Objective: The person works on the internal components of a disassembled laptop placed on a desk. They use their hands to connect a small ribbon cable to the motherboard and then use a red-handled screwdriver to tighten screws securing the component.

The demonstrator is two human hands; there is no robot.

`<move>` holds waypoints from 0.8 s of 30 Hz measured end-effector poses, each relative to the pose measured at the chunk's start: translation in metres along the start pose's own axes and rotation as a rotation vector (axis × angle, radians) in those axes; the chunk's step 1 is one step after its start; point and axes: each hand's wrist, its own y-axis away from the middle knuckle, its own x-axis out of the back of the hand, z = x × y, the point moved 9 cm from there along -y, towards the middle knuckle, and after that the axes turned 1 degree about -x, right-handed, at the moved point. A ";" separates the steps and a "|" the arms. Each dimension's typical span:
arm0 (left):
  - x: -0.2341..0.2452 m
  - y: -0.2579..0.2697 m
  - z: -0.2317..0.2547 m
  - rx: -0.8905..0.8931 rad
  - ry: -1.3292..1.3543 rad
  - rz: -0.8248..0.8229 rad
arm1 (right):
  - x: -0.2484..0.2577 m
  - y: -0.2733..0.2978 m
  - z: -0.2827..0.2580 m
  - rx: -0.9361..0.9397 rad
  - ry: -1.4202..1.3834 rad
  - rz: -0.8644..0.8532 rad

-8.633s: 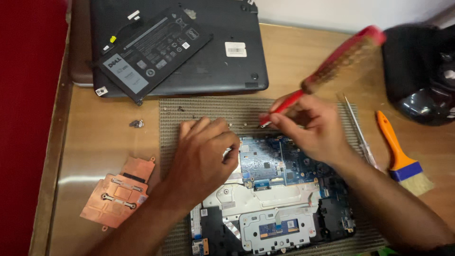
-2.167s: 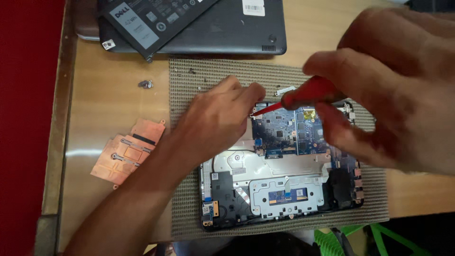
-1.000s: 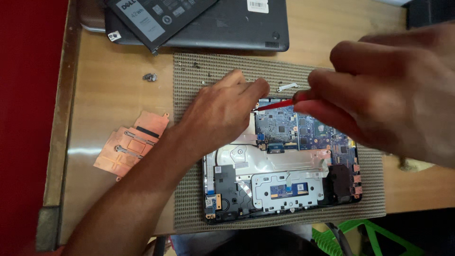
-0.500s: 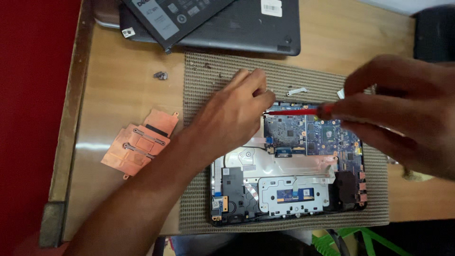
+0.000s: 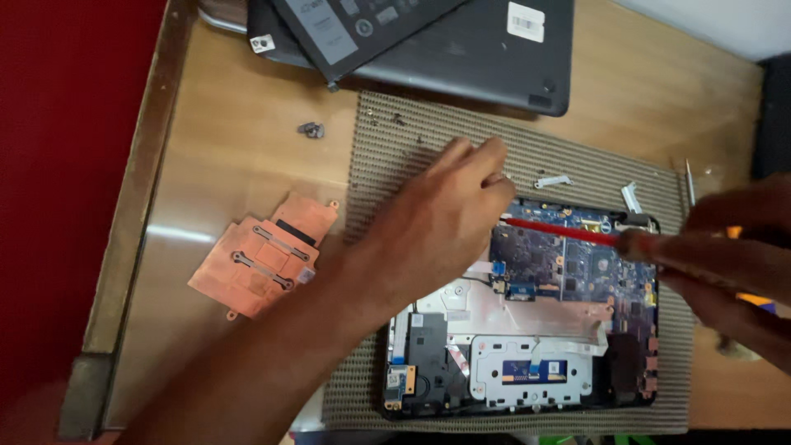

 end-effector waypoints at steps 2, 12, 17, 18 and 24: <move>0.004 0.001 0.002 -0.033 -0.014 0.050 | -0.001 -0.007 0.001 -0.019 -0.040 -0.051; -0.008 0.000 -0.006 0.038 -0.077 -0.033 | -0.042 0.055 0.045 -0.193 -0.022 -0.161; -0.004 0.000 -0.003 -0.077 -0.164 0.039 | -0.063 0.086 0.048 -0.138 -0.137 -0.152; -0.003 -0.001 -0.003 -0.079 -0.163 0.034 | -0.059 0.076 0.039 -0.142 -0.140 -0.151; 0.004 -0.001 0.003 -0.110 0.078 0.019 | -0.029 0.035 0.013 -0.275 -0.120 -0.157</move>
